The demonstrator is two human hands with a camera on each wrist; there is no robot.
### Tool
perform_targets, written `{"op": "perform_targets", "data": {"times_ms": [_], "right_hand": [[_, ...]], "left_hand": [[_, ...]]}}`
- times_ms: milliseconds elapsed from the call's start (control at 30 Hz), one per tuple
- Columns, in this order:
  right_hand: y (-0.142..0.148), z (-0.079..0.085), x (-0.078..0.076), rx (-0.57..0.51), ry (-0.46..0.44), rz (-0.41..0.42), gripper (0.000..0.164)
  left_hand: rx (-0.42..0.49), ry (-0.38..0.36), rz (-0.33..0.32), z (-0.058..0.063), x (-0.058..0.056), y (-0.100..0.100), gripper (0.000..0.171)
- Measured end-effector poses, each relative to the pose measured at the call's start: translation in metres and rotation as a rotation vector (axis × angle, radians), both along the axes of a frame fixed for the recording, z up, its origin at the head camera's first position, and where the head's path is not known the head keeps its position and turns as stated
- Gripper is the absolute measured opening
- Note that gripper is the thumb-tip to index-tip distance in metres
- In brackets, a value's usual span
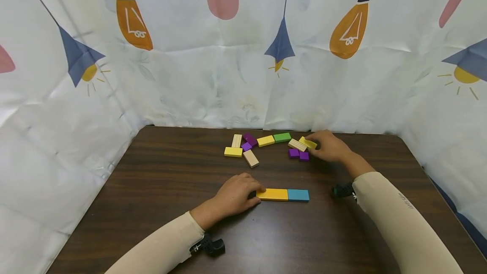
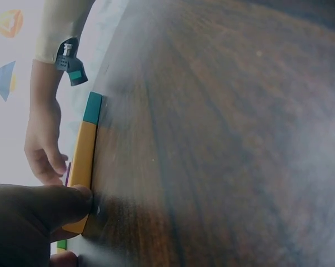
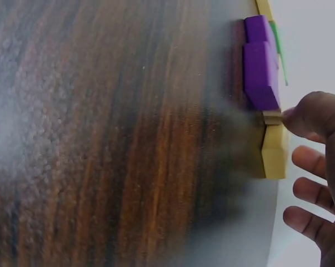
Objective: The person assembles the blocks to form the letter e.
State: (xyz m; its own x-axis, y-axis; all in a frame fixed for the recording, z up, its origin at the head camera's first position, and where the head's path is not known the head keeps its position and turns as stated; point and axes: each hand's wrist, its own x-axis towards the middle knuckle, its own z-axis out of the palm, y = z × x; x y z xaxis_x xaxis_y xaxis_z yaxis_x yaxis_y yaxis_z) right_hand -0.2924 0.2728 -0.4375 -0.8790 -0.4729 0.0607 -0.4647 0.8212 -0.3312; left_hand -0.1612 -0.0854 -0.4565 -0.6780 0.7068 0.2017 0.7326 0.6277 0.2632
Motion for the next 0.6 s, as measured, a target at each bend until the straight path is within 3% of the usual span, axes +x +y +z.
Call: {"op": "perform_targets", "data": {"times_ms": [267,600], "right_hand": [[0.005,-0.004,0.002,0.073,-0.030,-0.029,0.042],[0.016,-0.004,0.004,0.086,-0.064,-0.040,0.040]], "left_hand": [[-0.002,-0.004,0.000,0.002,0.002,0.001,0.024],[0.002,-0.003,0.001,0.001,0.001,0.000,0.024]]}}
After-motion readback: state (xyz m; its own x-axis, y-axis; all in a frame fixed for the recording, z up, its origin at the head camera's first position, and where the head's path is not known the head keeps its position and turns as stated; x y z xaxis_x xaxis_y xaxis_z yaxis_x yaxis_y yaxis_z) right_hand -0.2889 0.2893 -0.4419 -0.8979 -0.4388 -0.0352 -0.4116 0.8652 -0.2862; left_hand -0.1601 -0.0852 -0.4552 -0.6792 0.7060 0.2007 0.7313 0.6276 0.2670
